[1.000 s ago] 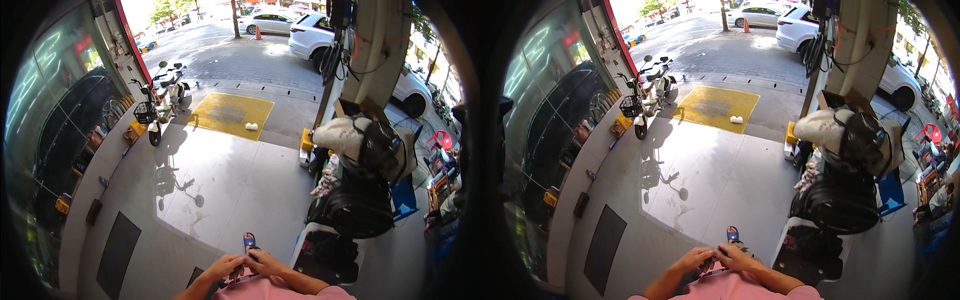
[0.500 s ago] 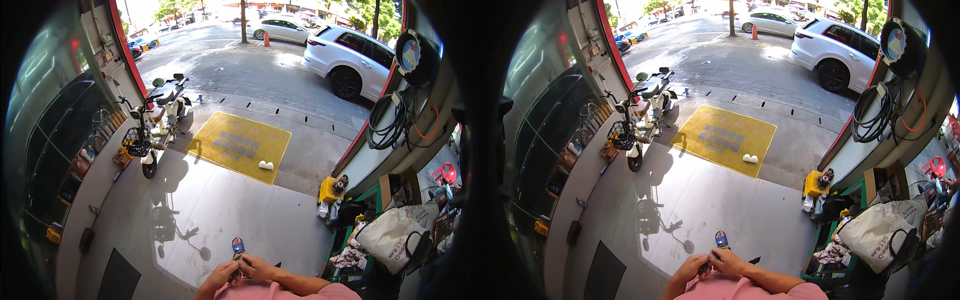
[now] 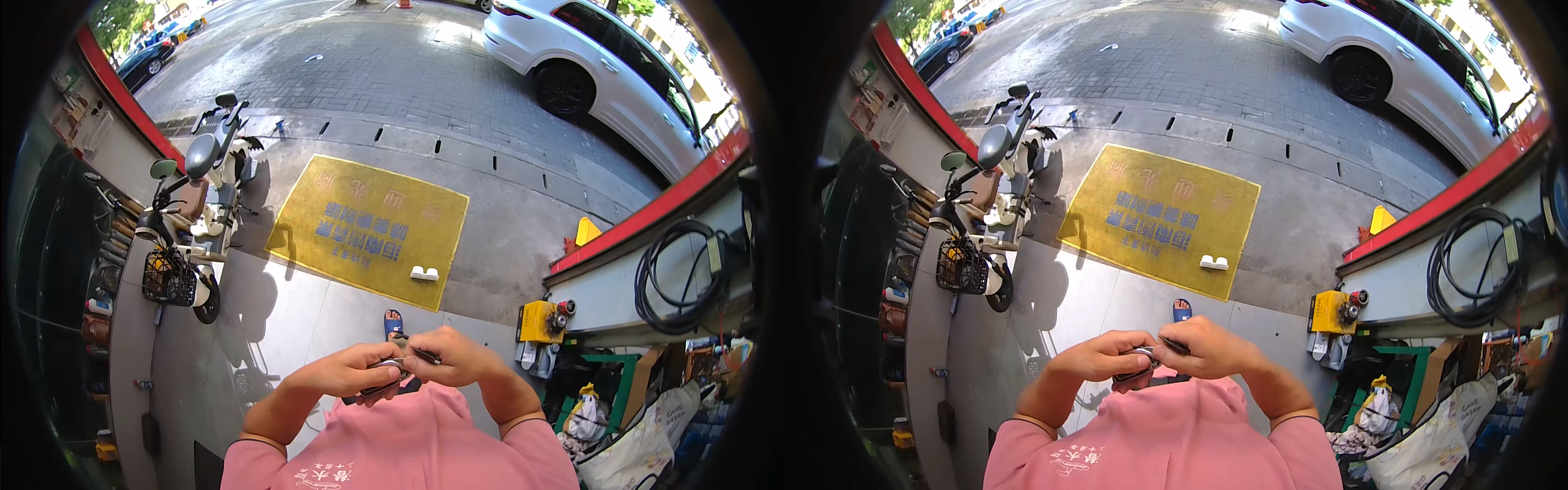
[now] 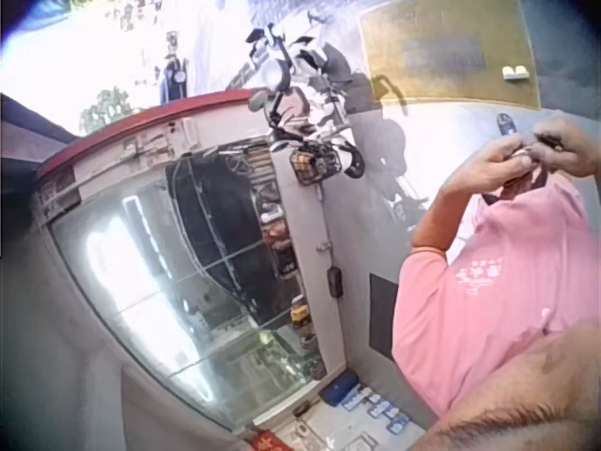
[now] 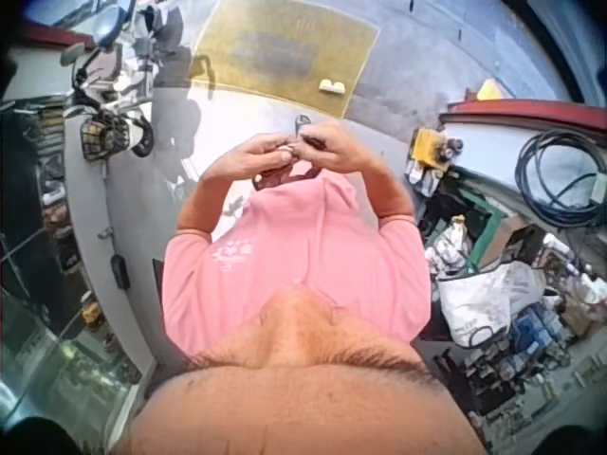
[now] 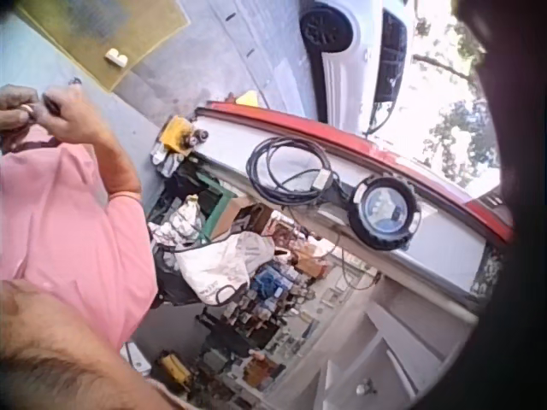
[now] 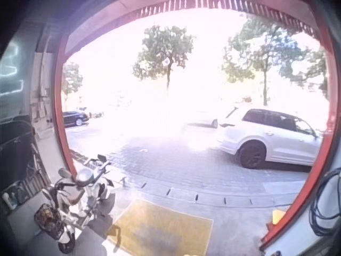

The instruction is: The person disassembles a car key fob, uses a small screwdriver to adjust internal components, and retrieves a replacement battery from a shelf. The person then reassembles the key fob.

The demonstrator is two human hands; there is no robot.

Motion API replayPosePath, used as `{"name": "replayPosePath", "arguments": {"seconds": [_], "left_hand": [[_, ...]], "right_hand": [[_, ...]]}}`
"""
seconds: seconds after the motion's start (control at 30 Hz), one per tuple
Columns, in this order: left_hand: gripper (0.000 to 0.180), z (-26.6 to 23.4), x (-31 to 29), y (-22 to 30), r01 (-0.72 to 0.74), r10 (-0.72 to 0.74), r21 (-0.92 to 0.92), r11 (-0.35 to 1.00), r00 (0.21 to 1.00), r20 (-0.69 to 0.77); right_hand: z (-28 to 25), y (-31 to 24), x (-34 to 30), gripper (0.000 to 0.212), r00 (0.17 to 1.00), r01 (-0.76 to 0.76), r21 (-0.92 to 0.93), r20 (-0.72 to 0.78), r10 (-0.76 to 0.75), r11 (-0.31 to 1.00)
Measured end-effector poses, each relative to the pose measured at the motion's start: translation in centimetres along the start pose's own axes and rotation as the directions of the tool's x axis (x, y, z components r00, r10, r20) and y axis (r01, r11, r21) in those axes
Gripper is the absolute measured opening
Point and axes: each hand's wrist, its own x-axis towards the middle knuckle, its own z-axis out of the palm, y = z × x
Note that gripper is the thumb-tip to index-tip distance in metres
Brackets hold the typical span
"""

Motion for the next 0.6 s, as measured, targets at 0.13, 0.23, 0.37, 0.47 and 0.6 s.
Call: {"name": "replayPosePath", "arguments": {"seconds": [0.13, 0.23, 0.37, 0.47, 0.6], "left_hand": [[0.028, -8.7, 1.0, 10.8, -0.059, 0.058, -0.010, 0.998, 0.995, -0.082], [0.034, -16.0, 2.2, 17.5, -0.067, 0.064, -0.022, 0.998, 0.991, -0.122], [0.036, -26.9, 5.3, 25.4, -0.170, 0.154, -0.093, 0.981, 0.976, -0.152], [0.040, -36.0, 7.5, 32.4, -0.187, 0.179, -0.067, 0.980, 0.978, -0.106], [0.040, -46.4, 10.5, 42.1, -0.177, 0.174, -0.076, 0.981, 0.984, -0.035]], "right_hand": [[-8.3, -0.1, 13.1, 0.022, 0.995, -0.081, 0.182, 0.065, 0.070, 0.980], [-14.5, 1.1, 23.0, 0.019, 0.993, -0.036, 0.130, 0.116, 0.021, 0.991], [-22.7, 4.3, 35.3, 0.017, 0.994, -0.011, 0.120, 0.111, -0.003, 0.993], [-28.5, 6.3, 44.9, 0.016, 0.999, 0.030, 0.129, 0.035, -0.035, 0.991], [-36.6, 7.4, 55.6, 0.013, 0.998, 0.064, 0.087, 0.024, -0.066, 0.994]]}}
